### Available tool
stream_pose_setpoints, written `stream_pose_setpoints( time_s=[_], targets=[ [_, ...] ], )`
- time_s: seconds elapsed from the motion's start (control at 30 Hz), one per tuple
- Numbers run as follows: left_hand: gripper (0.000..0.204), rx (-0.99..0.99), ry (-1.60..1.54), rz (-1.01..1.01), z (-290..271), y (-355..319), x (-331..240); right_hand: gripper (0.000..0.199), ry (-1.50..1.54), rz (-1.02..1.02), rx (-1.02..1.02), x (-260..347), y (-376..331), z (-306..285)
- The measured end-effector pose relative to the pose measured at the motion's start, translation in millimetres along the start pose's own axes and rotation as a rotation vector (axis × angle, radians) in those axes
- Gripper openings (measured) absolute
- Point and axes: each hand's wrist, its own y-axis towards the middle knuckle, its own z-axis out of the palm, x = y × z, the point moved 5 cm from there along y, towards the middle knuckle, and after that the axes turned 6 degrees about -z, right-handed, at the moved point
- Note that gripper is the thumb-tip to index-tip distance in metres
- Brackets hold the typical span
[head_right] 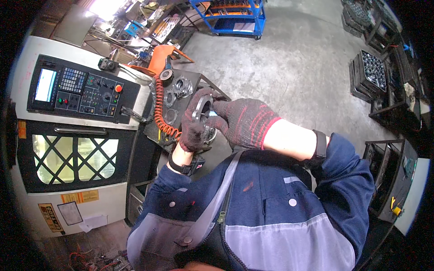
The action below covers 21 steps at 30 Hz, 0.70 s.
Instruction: The person uses a handheld deburring tool to smooth the edges of several metal flanges. They pick up each part from a stack, rotate it to access different edges, and scrape the tool along the perimeter before placing the part back down.
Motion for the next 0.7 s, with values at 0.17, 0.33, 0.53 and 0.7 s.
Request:
stream_pose_setpoints(
  time_s=[0.17, 0.33, 0.53, 0.7],
  targets=[
    [0.11, 0.003, 0.074, 0.047, -2.4, 3.8, -13.0, 0.047, 0.095, -0.05, 0.05, 4.1, -1.2, 4.2],
    [0.105, 0.012, -0.011, -0.113, 4.5, 10.9, -31.2, 0.044, 0.216, 0.006, -0.049, -5.3, -2.4, -22.8],
    [0.097, 0.107, -1.219, -0.374, 12.5, 3.3, -14.5, 0.039, 0.254, 0.154, -0.106, -44.0, -20.1, -22.2],
    [0.095, 0.227, -1.241, -0.373, 18.0, 0.1, -11.7, 0.034, 0.008, 0.124, -0.158, -52.0, -26.4, -13.0]
  ],
)
